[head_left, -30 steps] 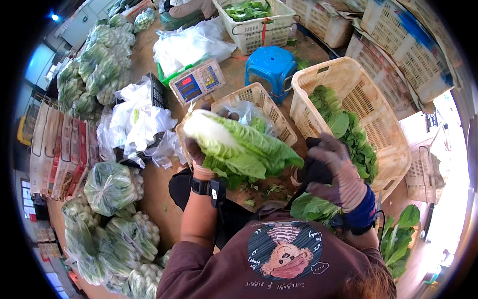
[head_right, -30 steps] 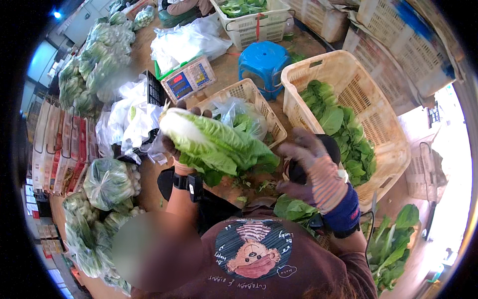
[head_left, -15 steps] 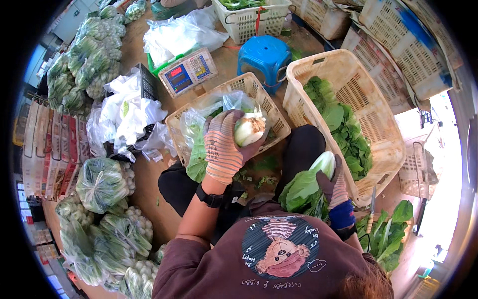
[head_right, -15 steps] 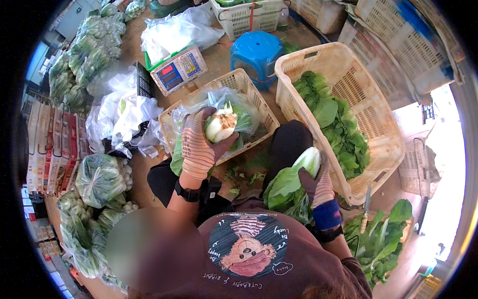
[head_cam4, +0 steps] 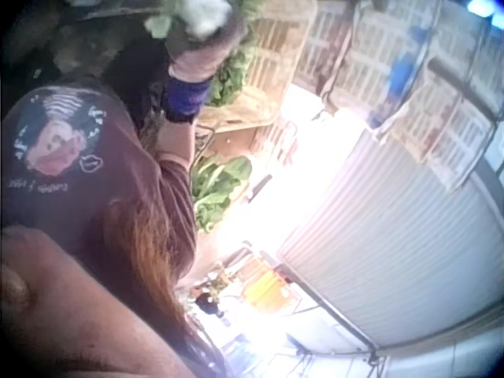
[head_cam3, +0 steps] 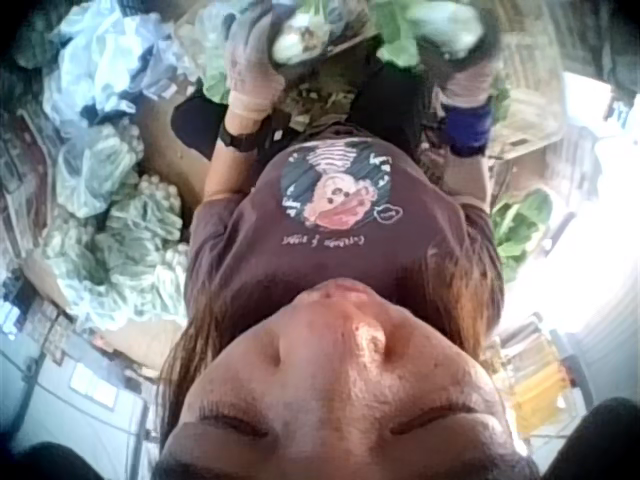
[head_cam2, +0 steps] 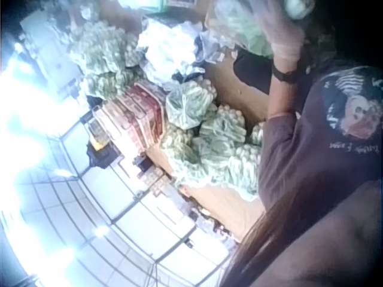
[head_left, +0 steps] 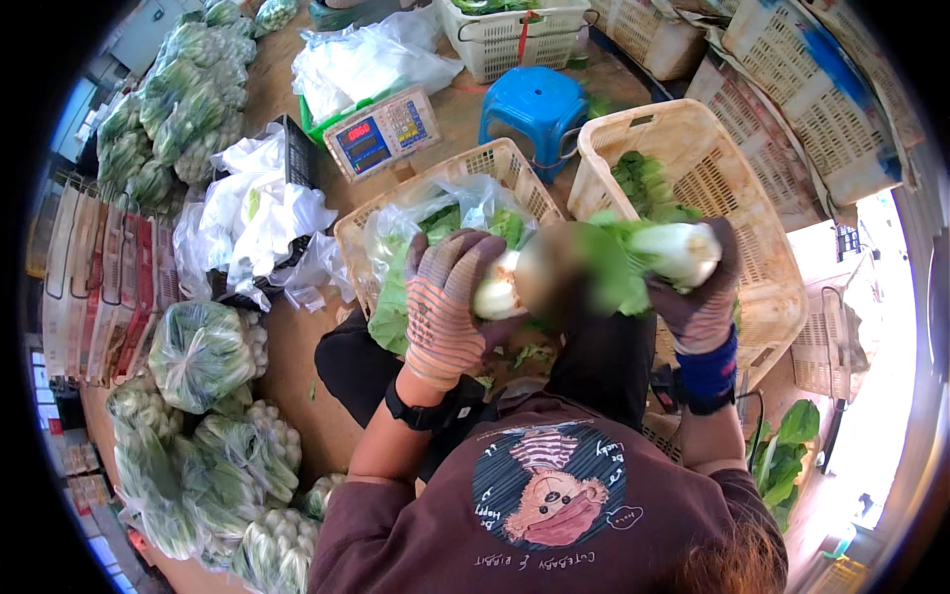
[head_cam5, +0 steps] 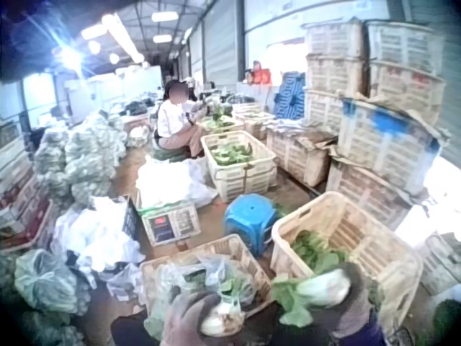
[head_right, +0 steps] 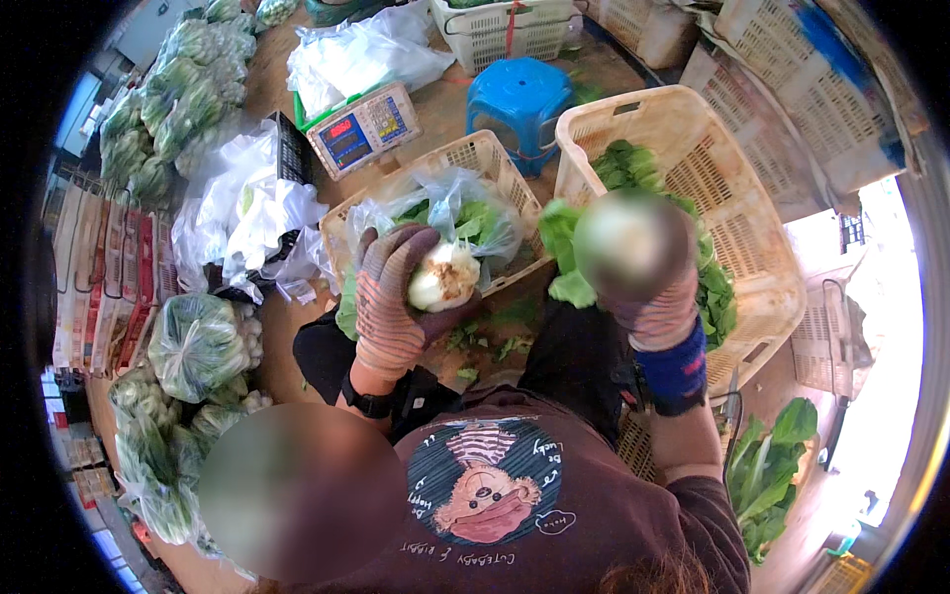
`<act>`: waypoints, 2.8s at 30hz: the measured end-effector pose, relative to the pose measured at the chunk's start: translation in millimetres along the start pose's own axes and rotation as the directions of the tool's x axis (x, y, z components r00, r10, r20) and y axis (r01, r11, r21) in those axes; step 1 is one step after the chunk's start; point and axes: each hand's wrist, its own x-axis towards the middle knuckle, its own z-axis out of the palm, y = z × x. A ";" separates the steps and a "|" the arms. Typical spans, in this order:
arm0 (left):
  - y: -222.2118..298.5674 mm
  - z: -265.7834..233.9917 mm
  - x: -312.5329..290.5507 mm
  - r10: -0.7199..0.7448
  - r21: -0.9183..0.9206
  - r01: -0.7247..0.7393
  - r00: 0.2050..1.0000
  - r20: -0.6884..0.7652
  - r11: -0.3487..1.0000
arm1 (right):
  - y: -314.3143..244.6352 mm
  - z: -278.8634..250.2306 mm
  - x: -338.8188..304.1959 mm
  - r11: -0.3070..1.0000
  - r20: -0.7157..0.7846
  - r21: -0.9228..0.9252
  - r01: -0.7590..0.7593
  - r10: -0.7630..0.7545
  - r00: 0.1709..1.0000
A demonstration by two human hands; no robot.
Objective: The person sits on the floor to trim the roots of vegetables with a knife, weigh them on a scale, and pack them into clear plastic bags.
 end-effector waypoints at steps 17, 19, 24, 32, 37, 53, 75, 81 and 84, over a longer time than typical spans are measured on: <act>2.8 13.4 -37.8 0.060 -0.823 0.372 0.897 0.437 0.430 | -41.0 45.5 10.5 0.905 0.228 0.402 -0.140 0.049 0.972; 0.6 24.0 -43.5 -0.020 -0.831 0.418 0.897 0.442 0.368 | -41.7 49.5 7.1 0.930 0.190 0.358 -0.086 0.017 0.982; -8.1 29.9 -34.7 -0.097 -0.863 0.506 0.859 0.502 0.014 | -42.3 53.8 -1.5 0.754 0.352 0.629 -0.190 -0.058 0.934; 8.0 42.5 -30.4 -0.283 -0.794 0.409 0.908 0.308 0.450 | -41.6 99.8 -19.6 0.778 0.328 0.541 -0.320 0.155 0.932; 11.4 37.7 -21.7 -0.203 -0.847 0.466 0.882 0.425 0.255 | -16.5 97.0 -27.0 0.764 0.495 0.488 -0.422 0.156 0.855; -201.7 90.5 -68.6 -0.894 0.267 0.901 0.399 -0.206 0.341 | 46.4 143.9 15.7 0.030 0.640 0.709 -0.704 0.391 0.661; -183.9 -6.7 -115.7 -0.824 -0.877 -0.129 0.429 0.371 -0.462 | 48.4 250.0 90.3 0.911 0.702 0.132 0.390 -0.363 0.612; -177.8 9.8 -116.3 -0.852 -0.945 0.237 0.422 0.310 -0.226 | 55.8 312.1 68.7 0.953 0.890 0.166 0.254 -0.256 0.377; -179.5 2.2 -120.5 -0.920 -0.962 0.215 0.314 0.233 -0.170 | 74.8 327.4 57.9 0.964 0.870 0.264 -0.001 -0.238 0.433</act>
